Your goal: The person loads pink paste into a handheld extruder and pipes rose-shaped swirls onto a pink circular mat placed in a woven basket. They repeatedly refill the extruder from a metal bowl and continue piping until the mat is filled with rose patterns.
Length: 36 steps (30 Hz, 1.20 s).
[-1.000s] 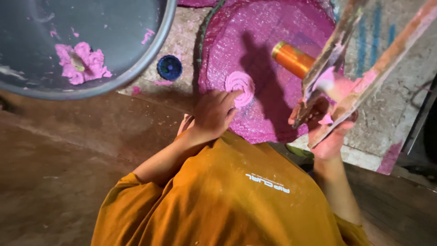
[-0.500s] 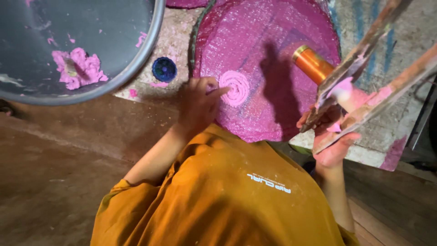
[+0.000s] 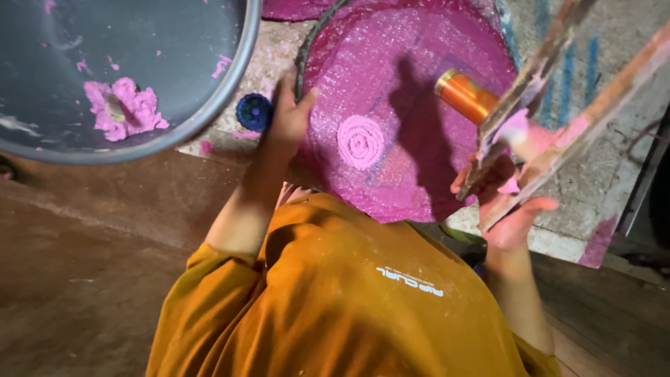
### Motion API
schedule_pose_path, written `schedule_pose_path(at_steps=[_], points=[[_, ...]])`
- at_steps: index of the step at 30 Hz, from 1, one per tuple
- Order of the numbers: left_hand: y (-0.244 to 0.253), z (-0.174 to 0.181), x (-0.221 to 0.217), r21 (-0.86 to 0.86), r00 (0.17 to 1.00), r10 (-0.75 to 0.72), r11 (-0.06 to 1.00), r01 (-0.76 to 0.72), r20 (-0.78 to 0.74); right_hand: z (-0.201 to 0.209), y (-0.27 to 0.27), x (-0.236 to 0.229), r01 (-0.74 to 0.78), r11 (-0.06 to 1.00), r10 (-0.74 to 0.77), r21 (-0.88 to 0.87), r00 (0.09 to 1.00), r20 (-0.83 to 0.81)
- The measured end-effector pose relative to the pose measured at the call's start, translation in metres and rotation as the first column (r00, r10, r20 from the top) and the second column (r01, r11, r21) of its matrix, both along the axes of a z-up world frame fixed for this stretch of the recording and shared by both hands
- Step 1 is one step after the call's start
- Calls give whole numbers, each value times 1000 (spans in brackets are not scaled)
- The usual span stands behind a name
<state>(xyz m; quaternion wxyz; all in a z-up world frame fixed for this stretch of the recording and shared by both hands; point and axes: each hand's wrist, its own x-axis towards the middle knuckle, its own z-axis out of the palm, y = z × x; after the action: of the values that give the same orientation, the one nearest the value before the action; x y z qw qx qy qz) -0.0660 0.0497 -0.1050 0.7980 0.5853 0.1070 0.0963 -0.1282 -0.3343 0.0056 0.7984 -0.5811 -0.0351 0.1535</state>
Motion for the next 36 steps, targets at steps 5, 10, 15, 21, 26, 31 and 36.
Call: schedule_pose_path(at_steps=[5,10,15,21,26,31,36], points=[[-22,-28,-30,-74,992,25,997,-35,-124,14,-1,19,-90,994,84,-68,994,-75],[-30,31,-52,196,942,248,936,-294,226,26,-11,37,-297,936,267,-188,949,-167],[-25,90,33,-552,721,-353,472,687,596,31,9,58,-587,776,380,-230,727,-571],[-48,119,61,-698,722,-153,186,691,674,81,47,97,-695,453,321,-558,711,-626],[-40,98,81,-754,775,-109,181,631,623,69,75,99,-509,374,378,-775,847,-374],[-41,79,85,-790,811,-55,199,580,582,66,72,103,-514,370,337,-774,851,-403],[-34,99,90,-745,770,-80,207,634,633,85,80,105,-440,324,397,-837,867,-302]])
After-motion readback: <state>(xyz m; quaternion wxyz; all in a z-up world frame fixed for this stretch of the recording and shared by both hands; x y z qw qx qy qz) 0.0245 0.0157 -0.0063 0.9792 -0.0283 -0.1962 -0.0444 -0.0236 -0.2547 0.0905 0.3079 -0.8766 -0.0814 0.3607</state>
